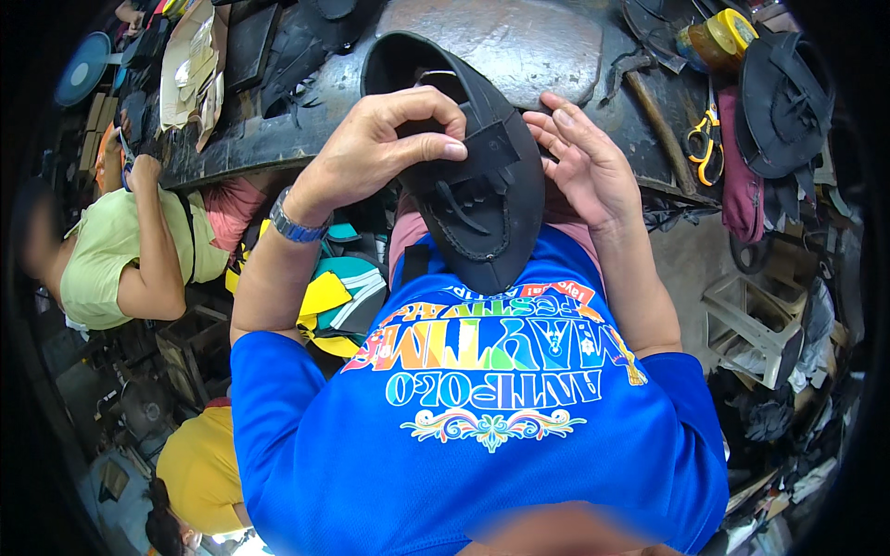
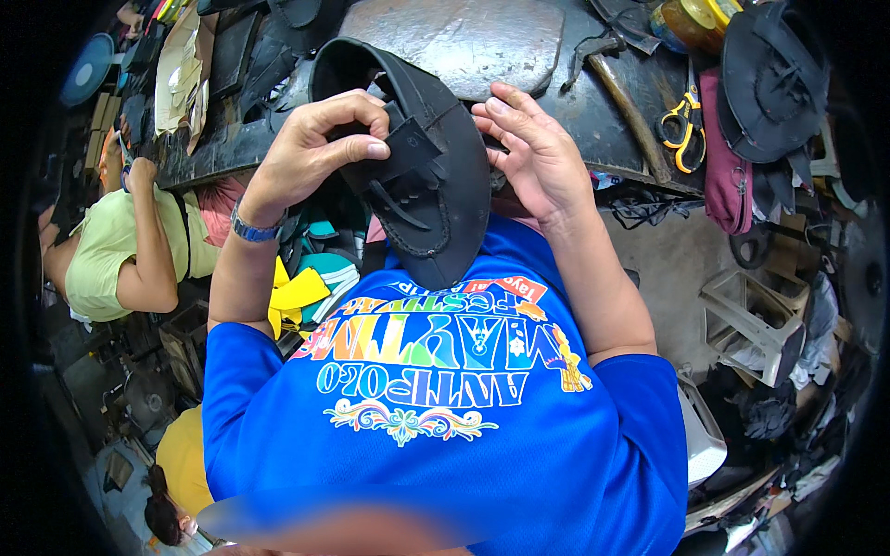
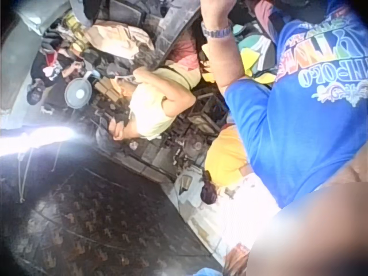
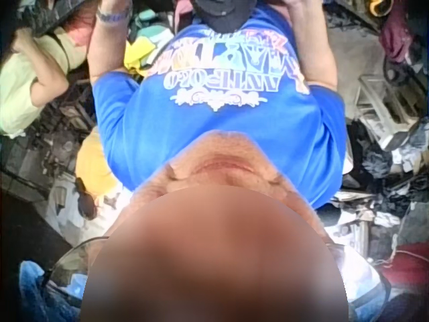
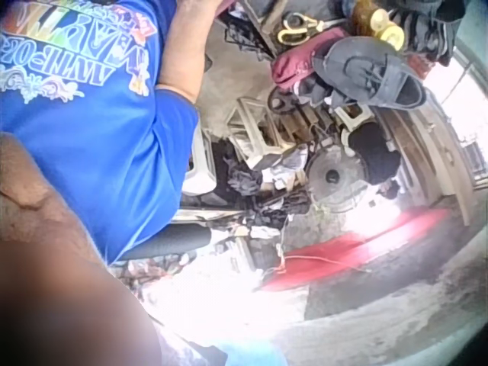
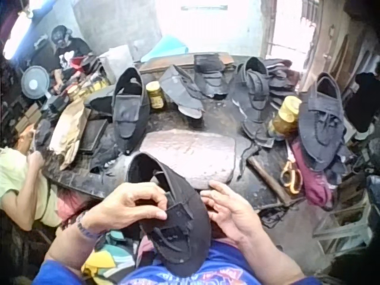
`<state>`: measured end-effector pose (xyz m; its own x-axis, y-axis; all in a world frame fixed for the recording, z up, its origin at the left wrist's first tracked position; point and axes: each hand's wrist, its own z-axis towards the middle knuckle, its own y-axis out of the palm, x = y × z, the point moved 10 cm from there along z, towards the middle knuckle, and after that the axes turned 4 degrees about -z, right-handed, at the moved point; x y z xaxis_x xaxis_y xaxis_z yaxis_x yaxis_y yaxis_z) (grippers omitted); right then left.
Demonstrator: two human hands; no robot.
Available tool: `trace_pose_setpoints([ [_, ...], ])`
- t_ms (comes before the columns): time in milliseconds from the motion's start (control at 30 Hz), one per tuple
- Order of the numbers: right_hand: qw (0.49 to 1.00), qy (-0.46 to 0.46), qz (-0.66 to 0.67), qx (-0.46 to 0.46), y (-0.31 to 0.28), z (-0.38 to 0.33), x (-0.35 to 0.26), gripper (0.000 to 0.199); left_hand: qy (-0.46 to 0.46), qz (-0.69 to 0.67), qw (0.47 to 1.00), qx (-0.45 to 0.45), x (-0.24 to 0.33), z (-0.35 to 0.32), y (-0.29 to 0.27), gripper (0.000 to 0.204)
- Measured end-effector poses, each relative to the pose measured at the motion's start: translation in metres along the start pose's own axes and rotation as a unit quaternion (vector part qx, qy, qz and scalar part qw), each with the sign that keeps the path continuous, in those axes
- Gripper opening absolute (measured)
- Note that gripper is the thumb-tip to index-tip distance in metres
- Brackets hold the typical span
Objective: The person holds a black sandal and repeatedly presses, pulls, and rubs the strap and sole edges with both hands. They turn the sandal over to inspect the underside, then place it on the table and pick up another sandal to perform similar manipulations. The person continues to handle the sandals, focusing on the strap and sole areas.
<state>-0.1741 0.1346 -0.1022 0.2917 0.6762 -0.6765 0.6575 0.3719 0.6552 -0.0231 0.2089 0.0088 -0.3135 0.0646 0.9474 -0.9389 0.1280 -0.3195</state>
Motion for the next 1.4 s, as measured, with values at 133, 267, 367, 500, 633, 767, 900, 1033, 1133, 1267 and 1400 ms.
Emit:
trace_pose_setpoints([
  [133, 0.983, 0.120, 0.081, -0.109, 0.034, -0.010, 0.023, 0.040, 0.036, -0.001, 0.998, 0.055, 0.009, -0.010, -0.003, 0.012],
  [267, 0.994, 0.045, -0.041, -0.087, 0.042, -0.013, 0.013, 0.035, 0.129, 0.201, 0.954, 0.184, 0.032, -0.020, -0.007, 0.013],
  [367, 0.992, -0.033, -0.102, -0.064, 0.046, -0.009, 0.001, 0.029, 0.126, 0.274, 0.928, 0.219, 0.035, -0.027, -0.008, 0.014],
  [500, 0.981, -0.080, -0.176, -0.025, 0.044, -0.007, -0.003, 0.027, -0.003, 0.092, 0.977, 0.192, 0.005, -0.026, -0.012, 0.013],
  [633, 0.975, -0.104, -0.190, -0.040, 0.047, -0.009, -0.002, 0.026, -0.056, 0.080, 0.982, 0.159, -0.003, -0.023, -0.010, 0.013],
  [767, 0.974, -0.123, -0.180, -0.064, 0.051, -0.009, -0.003, 0.026, -0.080, 0.034, 0.982, 0.167, -0.009, -0.019, -0.009, 0.013],
  [900, 0.973, -0.112, -0.191, -0.064, 0.049, -0.008, 0.000, 0.026, -0.075, 0.038, 0.979, 0.186, -0.009, -0.017, -0.006, 0.015],
  [1033, 0.969, -0.122, -0.205, -0.064, 0.050, -0.009, -0.001, 0.026, -0.074, 0.036, 0.978, 0.192, -0.009, -0.016, -0.008, 0.016],
  [1133, 0.968, -0.115, -0.211, -0.072, 0.050, -0.009, -0.001, 0.026, -0.079, -0.013, 0.981, 0.176, -0.013, -0.015, -0.008, 0.016],
  [1267, 0.966, -0.099, -0.226, -0.081, 0.049, -0.009, 0.003, 0.027, -0.061, 0.026, 0.980, 0.189, -0.009, -0.014, -0.012, 0.021],
  [1400, 0.964, -0.103, -0.232, -0.080, 0.049, -0.010, 0.004, 0.027, -0.066, 0.016, 0.977, 0.201, -0.011, -0.015, -0.011, 0.021],
])
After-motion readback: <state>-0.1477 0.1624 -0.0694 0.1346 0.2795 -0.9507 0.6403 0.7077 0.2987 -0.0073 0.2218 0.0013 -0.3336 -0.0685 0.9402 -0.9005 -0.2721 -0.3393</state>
